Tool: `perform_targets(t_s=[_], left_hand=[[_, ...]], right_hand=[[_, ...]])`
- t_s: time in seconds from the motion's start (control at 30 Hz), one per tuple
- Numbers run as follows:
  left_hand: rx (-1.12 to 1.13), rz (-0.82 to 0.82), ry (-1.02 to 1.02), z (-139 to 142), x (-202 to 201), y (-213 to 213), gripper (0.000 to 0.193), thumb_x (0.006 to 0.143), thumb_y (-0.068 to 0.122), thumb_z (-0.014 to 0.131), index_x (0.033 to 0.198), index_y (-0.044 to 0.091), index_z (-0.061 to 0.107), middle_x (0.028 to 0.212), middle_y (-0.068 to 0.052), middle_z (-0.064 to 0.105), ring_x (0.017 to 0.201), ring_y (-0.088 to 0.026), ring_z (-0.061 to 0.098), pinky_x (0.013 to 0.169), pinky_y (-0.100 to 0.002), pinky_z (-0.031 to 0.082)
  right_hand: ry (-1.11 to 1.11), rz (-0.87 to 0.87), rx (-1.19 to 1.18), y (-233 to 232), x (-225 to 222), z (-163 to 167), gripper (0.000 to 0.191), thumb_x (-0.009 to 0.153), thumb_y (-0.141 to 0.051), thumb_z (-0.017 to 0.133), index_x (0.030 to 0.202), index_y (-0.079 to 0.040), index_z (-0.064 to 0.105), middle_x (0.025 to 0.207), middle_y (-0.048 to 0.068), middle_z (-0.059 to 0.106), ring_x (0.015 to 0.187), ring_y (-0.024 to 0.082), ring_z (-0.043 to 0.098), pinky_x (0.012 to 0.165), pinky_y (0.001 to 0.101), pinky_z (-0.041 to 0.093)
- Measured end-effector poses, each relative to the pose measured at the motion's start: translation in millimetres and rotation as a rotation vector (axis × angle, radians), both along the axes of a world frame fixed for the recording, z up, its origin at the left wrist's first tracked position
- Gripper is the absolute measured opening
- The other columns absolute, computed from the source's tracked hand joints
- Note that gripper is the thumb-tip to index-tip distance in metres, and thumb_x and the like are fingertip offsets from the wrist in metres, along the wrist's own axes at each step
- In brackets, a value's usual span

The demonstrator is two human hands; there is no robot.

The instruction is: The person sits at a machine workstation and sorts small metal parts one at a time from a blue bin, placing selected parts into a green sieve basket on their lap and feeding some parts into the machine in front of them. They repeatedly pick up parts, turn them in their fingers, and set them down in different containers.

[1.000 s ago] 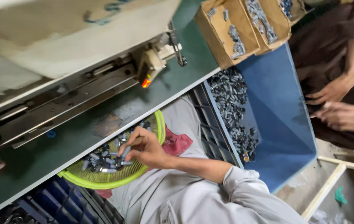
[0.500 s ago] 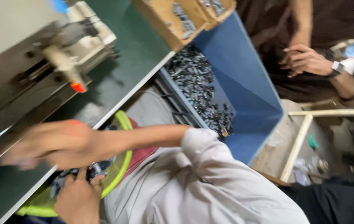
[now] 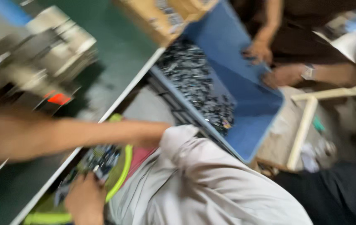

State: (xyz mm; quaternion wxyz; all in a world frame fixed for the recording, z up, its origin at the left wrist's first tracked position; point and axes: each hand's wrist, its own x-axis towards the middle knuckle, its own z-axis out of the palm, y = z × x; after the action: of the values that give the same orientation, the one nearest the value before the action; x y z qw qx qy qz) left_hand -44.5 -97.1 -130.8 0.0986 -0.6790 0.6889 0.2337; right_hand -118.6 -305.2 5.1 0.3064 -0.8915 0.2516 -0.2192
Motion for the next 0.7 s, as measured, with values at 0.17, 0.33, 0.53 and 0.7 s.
perform_targets(t_s=[0.17, 0.33, 0.53, 0.7], left_hand=[[-0.118, -0.067, 0.300, 12, 12, 0, 0.049, 0.072, 0.018, 0.075, 0.121, 0.012, 0.069, 0.095, -0.012, 0.070, 0.099, -0.034, 0.064, 0.081, -0.047, 0.050], [-0.354, 0.200, 0.686, 30, 9, 3, 0.022, 0.075, 0.012, 0.078, 0.096, 0.008, 0.073, 0.090, -0.011, 0.069, 0.090, -0.032, 0.067, 0.077, -0.045, 0.052], [-0.839, 0.533, 0.995, 42, 3, 4, 0.023, 0.072, 0.001, 0.085, 0.085, 0.005, 0.067, 0.085, -0.007, 0.068, 0.081, -0.026, 0.065, 0.075, -0.037, 0.049], [-0.940, 0.595, 1.039, 47, 2, -2, 0.026, 0.072, -0.001, 0.085, 0.086, 0.004, 0.065, 0.085, -0.007, 0.067, 0.083, -0.026, 0.062, 0.077, -0.035, 0.048]], right_hand=[[-0.192, 0.036, -0.049, -12, -5, -1, 0.062, 0.077, -0.009, 0.077, 0.137, -0.012, 0.061, 0.141, 0.007, 0.065, 0.125, 0.019, 0.067, 0.106, 0.0326, 0.056], [-0.446, -0.011, -0.291, 55, -61, -24, 0.026, 0.074, 0.010, 0.068, 0.094, -0.007, 0.072, 0.099, 0.006, 0.074, 0.099, 0.032, 0.070, 0.096, 0.0439, 0.058], [-0.396, -0.141, 0.641, 118, -89, -125, 0.024, 0.085, 0.010, 0.068, 0.108, 0.007, 0.072, 0.114, 0.016, 0.073, 0.098, 0.026, 0.069, 0.088, 0.0336, 0.057], [-0.625, -0.065, 0.728, 131, -98, -147, 0.023, 0.086, 0.011, 0.075, 0.107, 0.007, 0.067, 0.113, 0.015, 0.068, 0.103, 0.019, 0.067, 0.090, 0.0288, 0.057]])
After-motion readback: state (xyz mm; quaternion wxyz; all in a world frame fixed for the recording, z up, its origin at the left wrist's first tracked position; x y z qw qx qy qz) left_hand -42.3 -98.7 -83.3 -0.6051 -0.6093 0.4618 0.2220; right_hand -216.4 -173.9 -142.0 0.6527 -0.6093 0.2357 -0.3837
